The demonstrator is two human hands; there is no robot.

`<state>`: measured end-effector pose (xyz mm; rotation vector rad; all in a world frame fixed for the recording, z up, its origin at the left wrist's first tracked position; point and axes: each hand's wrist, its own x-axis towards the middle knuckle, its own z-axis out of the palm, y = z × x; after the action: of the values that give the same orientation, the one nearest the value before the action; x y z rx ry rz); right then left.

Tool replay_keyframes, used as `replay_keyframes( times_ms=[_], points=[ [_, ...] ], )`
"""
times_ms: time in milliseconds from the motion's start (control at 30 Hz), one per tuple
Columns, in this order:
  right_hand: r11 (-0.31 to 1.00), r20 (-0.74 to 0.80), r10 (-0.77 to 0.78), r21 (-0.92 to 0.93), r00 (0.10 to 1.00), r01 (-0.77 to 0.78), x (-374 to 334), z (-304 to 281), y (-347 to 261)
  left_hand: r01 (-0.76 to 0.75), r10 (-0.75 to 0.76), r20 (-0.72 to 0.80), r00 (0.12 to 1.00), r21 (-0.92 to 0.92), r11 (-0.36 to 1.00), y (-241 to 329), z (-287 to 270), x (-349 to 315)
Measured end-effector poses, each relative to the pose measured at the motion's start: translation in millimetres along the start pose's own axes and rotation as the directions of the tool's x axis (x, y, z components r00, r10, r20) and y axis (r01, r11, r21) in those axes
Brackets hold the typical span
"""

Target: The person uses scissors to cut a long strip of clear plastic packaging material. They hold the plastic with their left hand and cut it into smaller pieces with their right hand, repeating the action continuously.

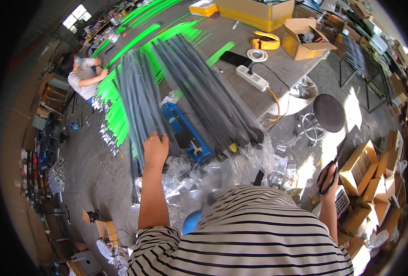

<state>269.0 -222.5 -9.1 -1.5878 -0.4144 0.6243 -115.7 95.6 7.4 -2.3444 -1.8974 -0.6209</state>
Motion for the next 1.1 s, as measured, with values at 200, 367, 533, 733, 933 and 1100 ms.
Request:
replay_keyframes(
  times_ms=[200, 367, 533, 733, 933, 1100],
  points=[
    [0.973, -0.033, -0.021, -0.229, 0.999, 0.013, -4.9, -2.0, 0.7, -0.211, 0.118, -0.224, 0.968, -0.458, 0.864, 97.2, -41.4, 9.4],
    [0.990, -0.086, 0.039, -0.134, 0.996, -0.050, -29.2, -11.8, 3.8, -0.032, 0.274, 0.467, 0.841, -0.463, 0.886, 171.1, 53.1, -11.1],
    [0.990, -0.264, 0.017, -0.133, 0.964, -0.053, -53.5, -33.7, 9.7, 0.177, 0.024, 0.692, 0.721, -0.217, 0.960, 180.0, 119.2, -1.7],
    [0.987, -0.322, 0.161, 0.044, 0.933, -0.155, -75.8, -42.7, 18.6, 0.729, 0.060, 0.792, 0.607, -0.585, 0.356, 162.0, 161.0, 2.7],
    [0.995, -0.282, 0.073, -0.042, 0.957, -0.089, -75.9, -40.4, 21.7, 0.813, 0.523, 0.641, 0.562, -0.544, -0.206, 192.3, 82.7, 24.4],
    [0.980, -0.113, -0.186, 0.049, 0.976, 0.192, -54.4, -22.2, -21.5, 0.735, 0.641, 0.430, 0.636, -0.590, -0.333, 247.2, 30.5, 21.0]
  ],
)
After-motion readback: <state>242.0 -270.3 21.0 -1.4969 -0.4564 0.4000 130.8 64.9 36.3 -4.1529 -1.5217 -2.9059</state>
